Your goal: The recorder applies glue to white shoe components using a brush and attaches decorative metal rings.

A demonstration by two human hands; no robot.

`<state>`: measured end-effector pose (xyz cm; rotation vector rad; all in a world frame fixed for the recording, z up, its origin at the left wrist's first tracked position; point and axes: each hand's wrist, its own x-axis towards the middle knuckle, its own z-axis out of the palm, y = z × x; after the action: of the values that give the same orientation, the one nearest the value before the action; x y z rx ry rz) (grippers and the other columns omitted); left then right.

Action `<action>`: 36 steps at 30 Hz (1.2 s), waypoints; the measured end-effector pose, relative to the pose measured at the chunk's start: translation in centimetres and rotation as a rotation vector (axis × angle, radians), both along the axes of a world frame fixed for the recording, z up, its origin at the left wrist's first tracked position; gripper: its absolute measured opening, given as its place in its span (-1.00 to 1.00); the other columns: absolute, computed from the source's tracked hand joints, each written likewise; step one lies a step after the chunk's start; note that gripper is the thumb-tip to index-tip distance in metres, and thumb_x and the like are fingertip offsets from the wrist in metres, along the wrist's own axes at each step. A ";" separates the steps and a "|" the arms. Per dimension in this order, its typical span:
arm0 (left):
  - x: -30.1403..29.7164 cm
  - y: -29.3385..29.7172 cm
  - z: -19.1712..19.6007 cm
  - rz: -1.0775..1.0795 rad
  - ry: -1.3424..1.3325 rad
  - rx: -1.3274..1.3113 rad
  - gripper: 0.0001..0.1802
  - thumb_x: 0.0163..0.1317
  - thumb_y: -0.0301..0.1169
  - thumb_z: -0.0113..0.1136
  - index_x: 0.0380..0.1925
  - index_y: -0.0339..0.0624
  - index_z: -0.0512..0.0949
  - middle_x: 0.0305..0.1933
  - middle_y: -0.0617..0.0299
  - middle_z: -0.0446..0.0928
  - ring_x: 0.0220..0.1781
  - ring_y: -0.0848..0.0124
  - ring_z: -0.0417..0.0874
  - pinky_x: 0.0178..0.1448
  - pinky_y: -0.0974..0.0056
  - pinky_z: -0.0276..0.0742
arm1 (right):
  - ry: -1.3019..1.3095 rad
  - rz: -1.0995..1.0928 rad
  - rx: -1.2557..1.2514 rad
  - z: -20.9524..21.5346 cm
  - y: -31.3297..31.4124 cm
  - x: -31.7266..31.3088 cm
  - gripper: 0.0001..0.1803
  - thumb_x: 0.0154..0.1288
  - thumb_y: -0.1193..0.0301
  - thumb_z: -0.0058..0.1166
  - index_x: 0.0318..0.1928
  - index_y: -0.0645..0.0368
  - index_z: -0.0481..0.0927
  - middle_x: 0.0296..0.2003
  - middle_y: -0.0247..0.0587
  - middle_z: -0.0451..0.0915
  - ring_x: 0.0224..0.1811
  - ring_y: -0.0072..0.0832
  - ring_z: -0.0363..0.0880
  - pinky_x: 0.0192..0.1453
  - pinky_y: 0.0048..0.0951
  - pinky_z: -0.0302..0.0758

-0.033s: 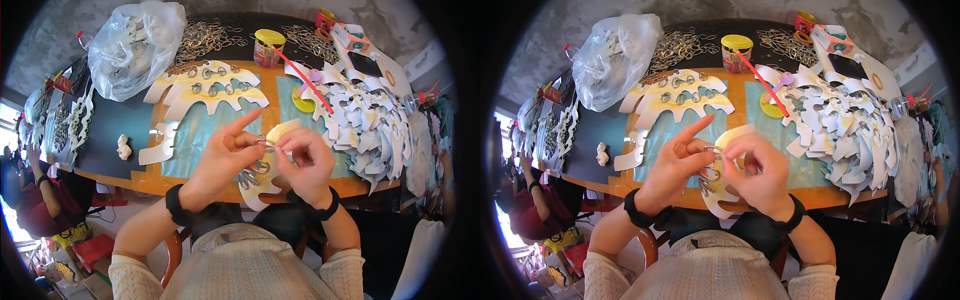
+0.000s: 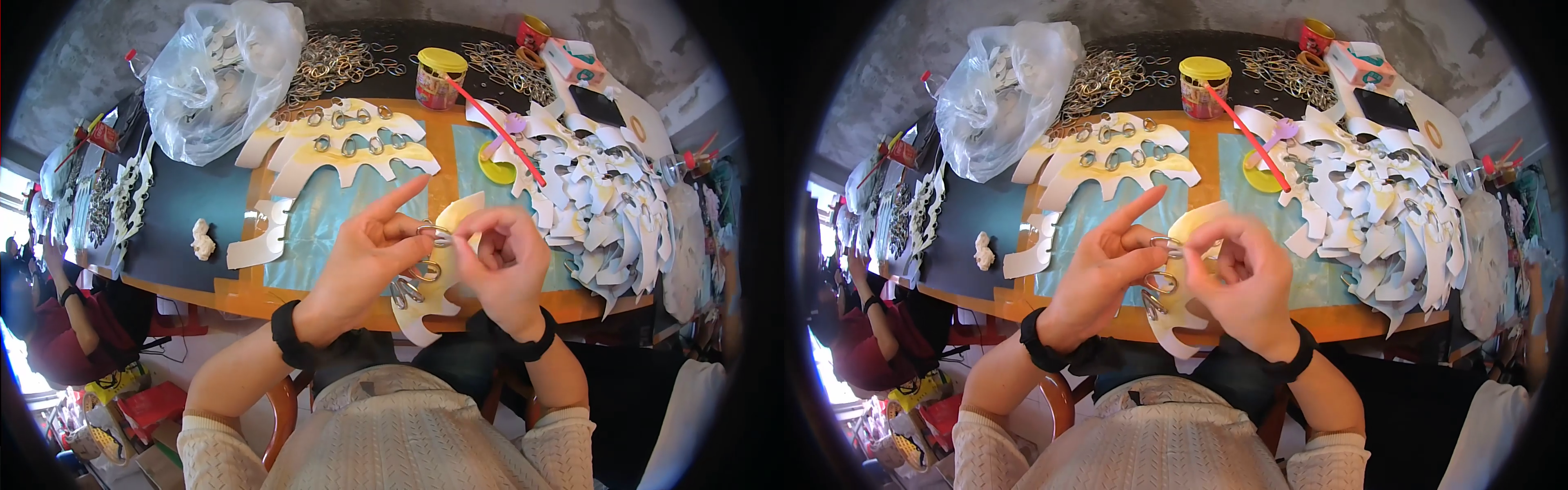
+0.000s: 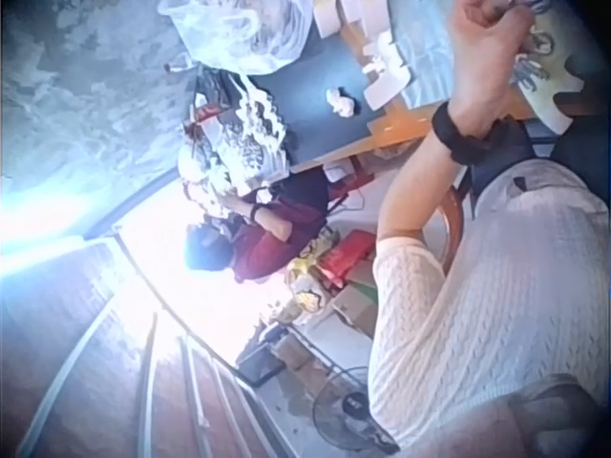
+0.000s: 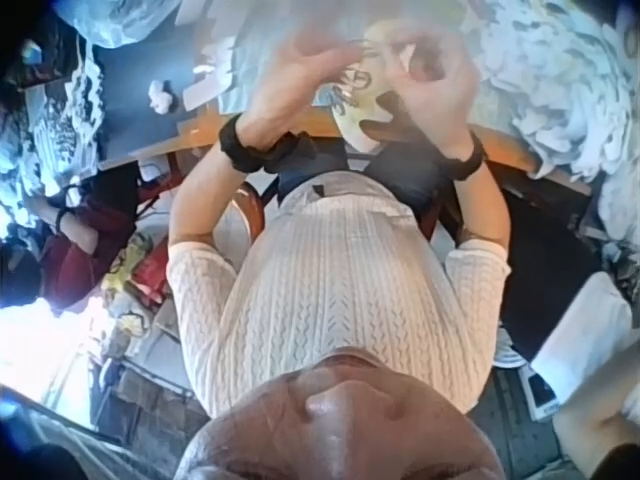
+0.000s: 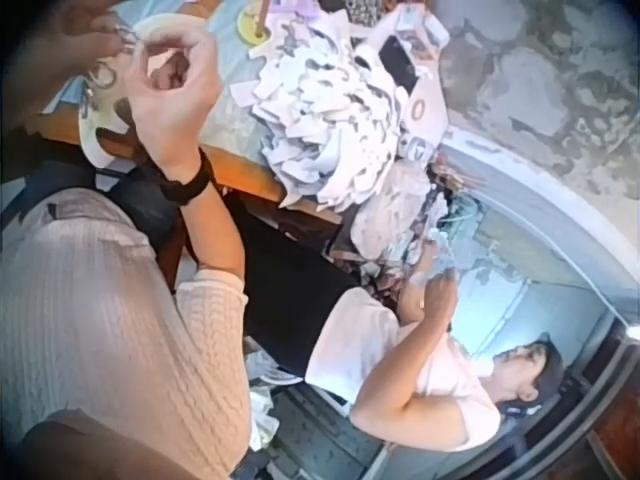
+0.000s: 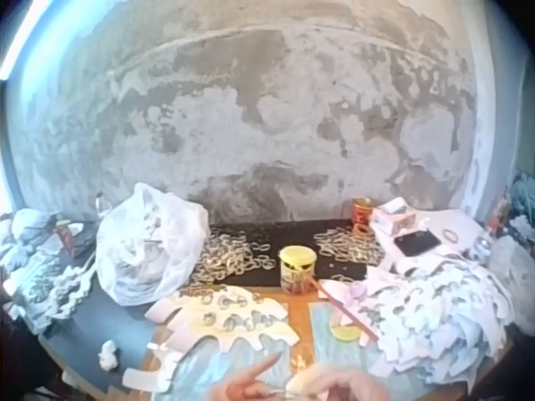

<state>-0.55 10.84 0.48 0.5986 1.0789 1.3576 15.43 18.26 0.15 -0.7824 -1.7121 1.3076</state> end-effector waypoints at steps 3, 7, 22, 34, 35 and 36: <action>0.2 -0.1 0.1 0.029 0.041 0.024 -0.28 0.21 -0.60 0.16 0.38 -0.29 0.18 -0.24 0.24 0.62 -0.25 0.61 0.57 -0.22 0.47 0.53 | 0.089 0.044 -0.198 -0.6 0.3 -0.1 -0.82 0.11 0.68 0.18 -0.29 0.18 0.56 -0.36 -0.44 0.56 -0.64 -0.81 0.20 -0.56 -0.72 0.14; 0.0 -0.6 -0.1 0.019 0.315 0.063 -0.28 0.19 -0.61 0.20 0.38 -0.23 0.22 -0.26 0.27 0.59 -0.22 0.62 0.55 -0.21 0.50 0.54 | -0.124 0.115 0.202 -0.5 0.5 0.2 -0.80 0.12 0.67 0.16 -0.24 0.17 0.57 -0.33 -0.36 0.58 -0.68 -0.75 0.27 -0.58 -0.68 0.20; 1.0 -1.2 0.3 0.029 0.638 0.051 -0.38 0.16 -0.70 0.13 0.28 -0.18 0.39 -0.23 0.18 0.62 -0.24 0.60 0.60 -0.30 0.50 0.61 | -0.319 0.139 0.552 0.3 0.8 0.5 -0.78 -0.03 0.59 0.32 -0.37 0.13 0.54 -0.44 -0.32 0.55 -0.50 -0.38 0.54 -0.48 -0.46 0.42; 1.9 -0.8 0.2 0.146 0.726 0.226 -0.47 0.13 -0.60 0.17 0.17 -0.11 0.52 -0.26 0.22 0.67 -0.28 0.54 0.65 -0.33 0.45 0.49 | -0.278 0.065 0.828 0.8 0.7 1.2 -0.72 -0.14 0.62 0.35 -0.37 0.08 0.57 -0.41 -0.31 0.52 -0.51 -0.39 0.53 -0.49 -0.49 0.45; 1.9 -0.8 0.0 0.148 0.725 0.225 -0.47 0.13 -0.60 0.17 0.17 -0.11 0.52 -0.26 0.22 0.67 -0.28 0.54 0.65 -0.33 0.45 0.49 | -0.285 0.058 0.805 0.8 0.8 1.3 -0.71 -0.14 0.62 0.37 -0.37 0.08 0.59 -0.42 -0.31 0.51 -0.52 -0.40 0.53 -0.49 -0.50 0.44; 1.9 -0.8 -0.3 0.155 0.715 0.258 -0.48 0.13 -0.60 0.17 0.16 -0.11 0.52 -0.26 0.22 0.67 -0.28 0.53 0.65 -0.30 0.43 0.50 | -0.290 0.049 0.784 0.7 0.8 1.5 -0.71 -0.14 0.62 0.38 -0.36 0.07 0.60 -0.43 -0.31 0.50 -0.53 -0.41 0.52 -0.50 -0.50 0.43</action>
<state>1.34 10.04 0.18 1.2748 1.5482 1.4648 16.89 19.06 0.89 -0.4697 -2.2529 0.4628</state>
